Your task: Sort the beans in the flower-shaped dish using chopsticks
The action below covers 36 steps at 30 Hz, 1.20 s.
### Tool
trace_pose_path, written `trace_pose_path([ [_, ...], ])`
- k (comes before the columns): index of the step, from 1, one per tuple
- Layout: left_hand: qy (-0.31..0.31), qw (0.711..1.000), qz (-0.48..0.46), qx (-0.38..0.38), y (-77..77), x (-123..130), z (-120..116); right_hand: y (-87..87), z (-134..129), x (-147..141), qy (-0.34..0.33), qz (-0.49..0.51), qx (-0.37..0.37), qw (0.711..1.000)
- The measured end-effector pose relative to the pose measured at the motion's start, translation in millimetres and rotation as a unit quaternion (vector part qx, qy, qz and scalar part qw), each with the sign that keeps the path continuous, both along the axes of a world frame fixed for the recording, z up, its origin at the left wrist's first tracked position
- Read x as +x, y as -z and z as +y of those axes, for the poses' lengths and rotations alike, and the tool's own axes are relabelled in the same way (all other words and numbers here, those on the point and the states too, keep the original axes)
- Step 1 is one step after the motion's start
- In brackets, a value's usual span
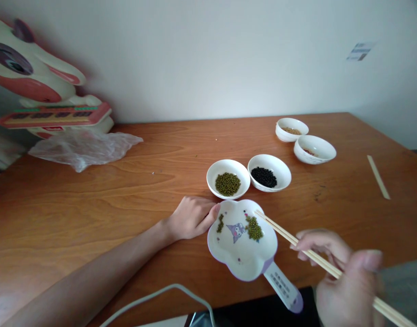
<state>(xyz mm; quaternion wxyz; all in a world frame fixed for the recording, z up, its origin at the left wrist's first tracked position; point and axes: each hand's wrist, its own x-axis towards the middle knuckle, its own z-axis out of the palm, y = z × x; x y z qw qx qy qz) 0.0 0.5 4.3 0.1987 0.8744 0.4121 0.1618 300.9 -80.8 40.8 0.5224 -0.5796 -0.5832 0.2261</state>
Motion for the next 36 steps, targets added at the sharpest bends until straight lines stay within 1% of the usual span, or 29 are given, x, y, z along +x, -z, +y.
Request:
trace_pose_path([
  [2,-0.001,1.0,-0.001,0.001,0.7,0,0,5.1,0,5,-0.029,-0.032,-0.015,0.999],
  [4,-0.001,1.0,-0.002,-0.001,1.6,0,0,7.9,0,5,-0.054,-0.042,-0.036,0.997],
  [7,-0.001,1.0,0.001,-0.005,3.0,-1,0,5.1,0,-3,-0.092,-0.048,-0.053,0.993],
  [12,0.002,1.0,0.007,-0.008,3.7,-2,0,-3.9,0,-14,-0.059,-0.043,-0.066,0.995],
  [16,-0.002,1.0,0.008,-0.016,2.2,-2,0,-2.8,0,-14,-0.124,-0.054,-0.059,0.989],
  [17,-0.003,1.0,0.008,-0.017,1.8,-2,0,-2.7,0,-15,-0.126,-0.05,-0.065,0.989],
  [21,-0.004,1.0,0.008,-0.019,1.0,-1,0,-6.1,-2,-22,-0.08,-0.022,-0.089,0.993],
  [27,-0.002,1.0,0.002,-0.013,1.7,-1,0,-10.4,-1,-28,-0.086,-0.009,-0.095,0.992],
  [31,0.002,1.0,-0.009,-0.003,1.9,0,0,-10.5,0,-30,-0.071,-0.009,-0.094,0.993],
  [36,-0.001,1.0,0.001,0.001,3.4,-1,0,-9.1,0,-32,-0.075,0.003,-0.094,0.993],
])
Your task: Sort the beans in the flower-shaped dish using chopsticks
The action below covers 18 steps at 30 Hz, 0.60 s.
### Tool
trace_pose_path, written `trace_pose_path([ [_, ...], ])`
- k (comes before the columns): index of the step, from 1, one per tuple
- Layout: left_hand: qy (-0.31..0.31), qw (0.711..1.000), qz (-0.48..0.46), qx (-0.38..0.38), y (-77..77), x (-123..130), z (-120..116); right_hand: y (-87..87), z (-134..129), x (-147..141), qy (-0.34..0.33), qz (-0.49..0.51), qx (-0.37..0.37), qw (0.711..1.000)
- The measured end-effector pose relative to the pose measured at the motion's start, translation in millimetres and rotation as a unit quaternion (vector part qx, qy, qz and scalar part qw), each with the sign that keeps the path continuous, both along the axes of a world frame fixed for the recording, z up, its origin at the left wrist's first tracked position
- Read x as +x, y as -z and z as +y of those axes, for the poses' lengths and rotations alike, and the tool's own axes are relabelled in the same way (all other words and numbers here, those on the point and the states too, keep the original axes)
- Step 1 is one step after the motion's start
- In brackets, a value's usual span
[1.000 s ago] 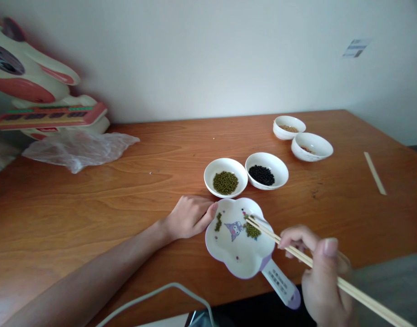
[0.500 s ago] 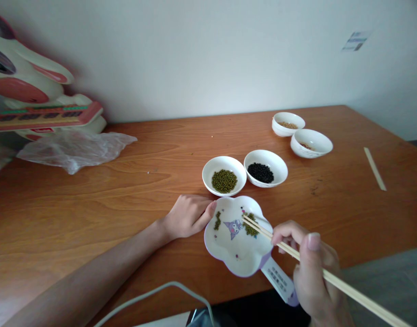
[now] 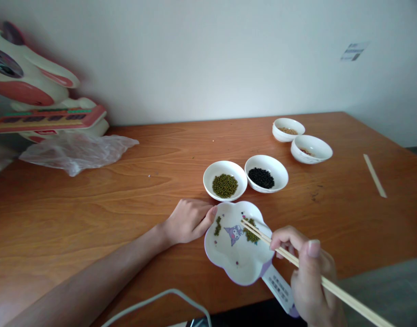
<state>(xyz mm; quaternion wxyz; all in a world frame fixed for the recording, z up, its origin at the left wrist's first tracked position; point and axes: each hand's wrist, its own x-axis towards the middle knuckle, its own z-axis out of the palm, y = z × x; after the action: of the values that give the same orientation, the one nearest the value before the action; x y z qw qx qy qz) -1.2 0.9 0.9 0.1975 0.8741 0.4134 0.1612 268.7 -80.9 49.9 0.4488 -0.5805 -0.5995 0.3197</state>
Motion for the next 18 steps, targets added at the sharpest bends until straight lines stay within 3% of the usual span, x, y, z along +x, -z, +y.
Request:
trace_pose_path([
  [10,0.003,1.0,-0.001,-0.003,1.4,-1,0,11.8,2,1,0.018,0.015,0.048,0.999],
  [14,0.002,1.0,0.004,-0.005,0.8,-1,0,16.7,3,17,0.022,-0.006,0.114,0.993],
  [18,0.004,1.0,0.006,-0.008,-0.6,0,1,5.8,3,22,0.069,0.004,0.184,0.981],
])
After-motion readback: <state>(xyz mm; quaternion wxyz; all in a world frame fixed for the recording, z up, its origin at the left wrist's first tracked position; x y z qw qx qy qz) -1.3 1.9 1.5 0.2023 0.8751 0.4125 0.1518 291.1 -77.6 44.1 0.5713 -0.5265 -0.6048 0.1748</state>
